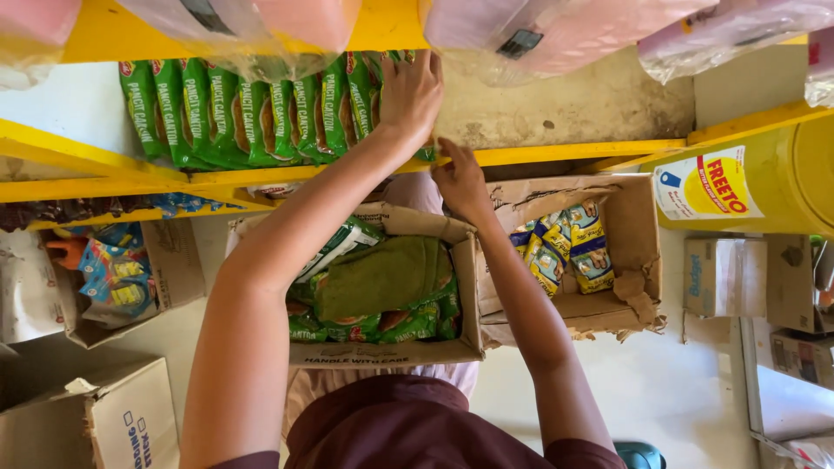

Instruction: Wiping instant noodle packs with a cloth and organizing them on grocery shelves.

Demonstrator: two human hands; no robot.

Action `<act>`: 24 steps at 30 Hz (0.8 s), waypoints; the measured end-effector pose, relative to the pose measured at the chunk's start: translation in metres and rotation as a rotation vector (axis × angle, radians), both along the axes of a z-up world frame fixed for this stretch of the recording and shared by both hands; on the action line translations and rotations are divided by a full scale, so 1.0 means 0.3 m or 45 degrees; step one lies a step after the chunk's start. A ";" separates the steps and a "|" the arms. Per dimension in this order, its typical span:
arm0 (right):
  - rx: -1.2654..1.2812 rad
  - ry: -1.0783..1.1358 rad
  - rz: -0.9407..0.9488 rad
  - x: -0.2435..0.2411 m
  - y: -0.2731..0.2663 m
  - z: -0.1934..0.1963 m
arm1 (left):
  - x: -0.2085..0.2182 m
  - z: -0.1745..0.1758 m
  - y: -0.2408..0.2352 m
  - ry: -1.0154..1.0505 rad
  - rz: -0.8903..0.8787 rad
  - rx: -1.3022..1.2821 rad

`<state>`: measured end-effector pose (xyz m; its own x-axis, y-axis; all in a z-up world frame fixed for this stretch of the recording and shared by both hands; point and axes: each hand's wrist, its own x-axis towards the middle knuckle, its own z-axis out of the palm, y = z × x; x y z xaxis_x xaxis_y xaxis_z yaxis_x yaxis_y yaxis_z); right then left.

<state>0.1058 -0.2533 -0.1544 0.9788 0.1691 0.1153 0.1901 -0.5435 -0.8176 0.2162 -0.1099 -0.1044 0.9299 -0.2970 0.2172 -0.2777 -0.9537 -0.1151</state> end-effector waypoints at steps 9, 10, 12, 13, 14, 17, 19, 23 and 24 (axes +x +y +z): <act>0.364 0.406 0.042 0.130 0.013 -0.017 | -0.015 -0.004 0.011 0.097 -0.018 -0.063; 0.363 0.406 0.048 0.144 0.011 -0.022 | -0.008 0.005 0.019 0.096 -0.012 -0.063; 0.394 0.446 0.041 0.144 0.000 -0.044 | -0.019 0.004 0.027 0.067 -0.008 -0.161; 0.391 0.456 0.044 0.150 -0.013 -0.077 | -0.021 -0.003 0.030 0.075 -0.003 -0.163; 0.437 0.437 0.033 0.156 -0.025 -0.111 | -0.023 -0.008 0.033 0.041 -0.031 -0.128; 0.431 0.448 0.017 0.162 -0.041 -0.107 | -0.026 -0.017 0.040 0.004 -0.058 -0.110; 0.376 0.487 0.016 0.172 -0.062 -0.112 | -0.043 -0.005 0.051 0.011 -0.052 -0.130; 0.478 -0.031 -0.025 0.108 -0.049 0.098 | -0.134 0.109 0.113 -0.222 -0.180 -0.292; 0.307 -0.259 -0.048 0.074 -0.027 0.231 | -0.159 0.157 0.131 -0.214 -0.211 -0.348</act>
